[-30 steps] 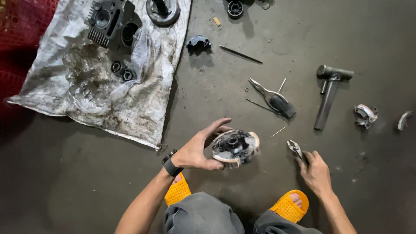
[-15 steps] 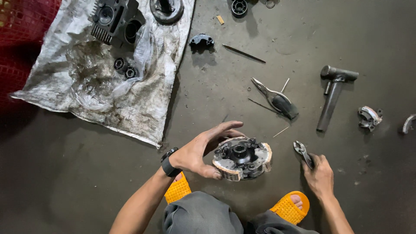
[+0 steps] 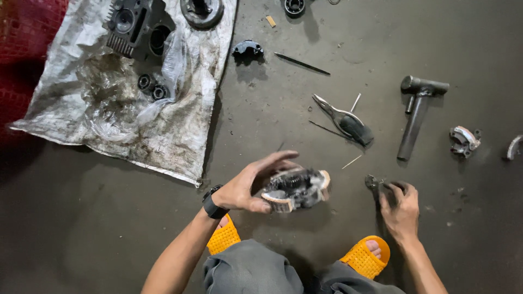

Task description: Cleaning and assembling internal components of a motorcycle engine.

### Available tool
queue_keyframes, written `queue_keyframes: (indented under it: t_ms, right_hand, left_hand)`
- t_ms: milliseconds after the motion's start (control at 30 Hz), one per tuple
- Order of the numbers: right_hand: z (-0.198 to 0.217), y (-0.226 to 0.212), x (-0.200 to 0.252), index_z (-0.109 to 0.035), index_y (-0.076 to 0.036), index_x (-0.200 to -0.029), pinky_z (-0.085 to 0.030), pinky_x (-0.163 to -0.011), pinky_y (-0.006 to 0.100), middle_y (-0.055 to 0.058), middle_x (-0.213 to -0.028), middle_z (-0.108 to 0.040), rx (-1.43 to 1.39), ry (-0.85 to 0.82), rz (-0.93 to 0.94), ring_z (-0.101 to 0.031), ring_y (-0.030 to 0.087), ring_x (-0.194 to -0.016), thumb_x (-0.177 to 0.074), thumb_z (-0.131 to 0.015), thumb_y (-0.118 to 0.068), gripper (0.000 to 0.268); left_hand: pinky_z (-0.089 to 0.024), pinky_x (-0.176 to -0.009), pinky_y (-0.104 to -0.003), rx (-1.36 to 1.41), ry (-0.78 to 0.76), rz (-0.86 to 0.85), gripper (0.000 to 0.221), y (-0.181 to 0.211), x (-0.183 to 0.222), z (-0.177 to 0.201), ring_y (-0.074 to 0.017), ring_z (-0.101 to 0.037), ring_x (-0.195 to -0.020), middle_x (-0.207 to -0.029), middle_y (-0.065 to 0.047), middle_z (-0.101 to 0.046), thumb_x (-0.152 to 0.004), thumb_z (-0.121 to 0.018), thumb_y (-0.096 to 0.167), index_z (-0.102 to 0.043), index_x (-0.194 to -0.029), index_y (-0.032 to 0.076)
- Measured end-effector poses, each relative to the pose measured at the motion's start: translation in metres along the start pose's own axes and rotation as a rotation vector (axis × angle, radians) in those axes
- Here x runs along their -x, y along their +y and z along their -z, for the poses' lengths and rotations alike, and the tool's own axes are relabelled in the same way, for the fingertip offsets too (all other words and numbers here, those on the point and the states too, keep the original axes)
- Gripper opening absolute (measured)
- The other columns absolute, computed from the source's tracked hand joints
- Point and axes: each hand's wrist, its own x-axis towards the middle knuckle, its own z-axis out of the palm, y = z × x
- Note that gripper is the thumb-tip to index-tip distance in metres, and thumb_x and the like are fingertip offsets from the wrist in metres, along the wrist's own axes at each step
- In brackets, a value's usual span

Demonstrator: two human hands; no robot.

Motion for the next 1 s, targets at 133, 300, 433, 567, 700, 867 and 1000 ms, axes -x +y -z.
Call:
queue_keyframes:
  t_ms: [133,300,433,567,700,867,1000]
  right_hand:
    - [-0.005,-0.017,-0.006,-0.070,-0.001,-0.113,-0.056,-0.089,0.043,0.019,-0.115,-0.066,-0.121,0.110,-0.005,-0.067,0.036,-0.104,-0.092,-0.073,-0.008,0.022]
    - [-0.024,-0.069,-0.033,-0.073,-0.002,-0.109,-0.057,-0.075,0.042,0.016,-0.104,-0.067,-0.222,0.049,0.094,-0.069,0.034,-0.088,-0.092,-0.071,-0.006,0.018]
    - [-0.046,-0.101,-0.048,-0.073,-0.002,-0.107,-0.056,-0.074,0.042,0.016,-0.102,-0.067,-0.258,0.009,0.112,-0.069,0.035,-0.087,-0.090,-0.073,-0.008,0.017]
    - [-0.060,-0.104,-0.078,-0.074,-0.002,-0.104,-0.056,-0.074,0.043,0.016,-0.100,-0.067,-0.265,0.037,0.126,-0.069,0.036,-0.086,-0.091,-0.074,-0.009,0.015]
    - [-0.069,-0.111,-0.129,-0.071,0.000,-0.105,-0.057,-0.073,0.042,0.018,-0.100,-0.065,-0.244,0.074,0.245,-0.069,0.035,-0.084,-0.095,-0.072,-0.010,0.015]
    - [-0.082,-0.141,-0.190,-0.070,0.000,-0.108,-0.055,-0.071,0.046,0.019,-0.100,-0.062,-0.187,0.052,0.392,-0.067,0.038,-0.082,-0.096,-0.070,-0.012,0.017]
    - [-0.105,-0.147,-0.218,-0.065,0.000,-0.105,-0.054,-0.070,0.050,0.022,-0.100,-0.059,-0.076,-0.042,0.395,-0.066,0.042,-0.081,-0.096,-0.065,-0.014,0.016]
  left_hand:
    - [-0.040,-0.123,-0.040,-0.548,0.308,-0.058,0.116,-0.036,-0.012,0.012,-0.0299,-0.055,-0.141,-0.149,-0.018,-0.055,-0.062,-0.088,0.042,-0.038,-0.158,0.001]
    - [-0.040,-0.118,-0.046,-0.990,0.606,-0.157,0.099,-0.112,-0.035,0.037,-0.0365,-0.050,-0.133,-0.142,-0.017,-0.058,-0.062,-0.090,0.041,-0.048,-0.145,0.006]
    - [-0.030,-0.120,-0.059,-1.234,0.592,-0.243,0.104,-0.158,-0.033,0.047,-0.0438,-0.041,-0.138,-0.151,-0.022,-0.044,-0.061,-0.090,0.039,-0.043,-0.148,0.006]
    - [-0.022,-0.119,-0.068,-1.371,0.564,-0.113,0.109,-0.161,-0.034,0.044,-0.0431,-0.039,-0.140,-0.154,-0.021,-0.037,-0.061,-0.090,0.041,-0.038,-0.151,0.007]
    - [-0.018,-0.117,-0.070,-1.468,0.598,0.045,0.117,-0.142,-0.041,0.022,-0.0426,-0.036,-0.141,-0.155,-0.025,-0.034,-0.061,-0.090,0.047,-0.032,-0.151,0.000]
    - [-0.020,-0.115,-0.069,-1.401,0.680,0.286,0.125,-0.143,-0.048,0.015,-0.0422,-0.036,-0.137,-0.151,-0.025,-0.035,-0.060,-0.090,0.054,-0.029,-0.149,-0.008]
    - [-0.026,-0.115,-0.067,-1.487,0.604,0.181,0.115,-0.149,-0.050,0.025,-0.0420,-0.039,-0.136,-0.152,-0.026,-0.039,-0.068,-0.088,0.051,-0.032,-0.149,-0.009]
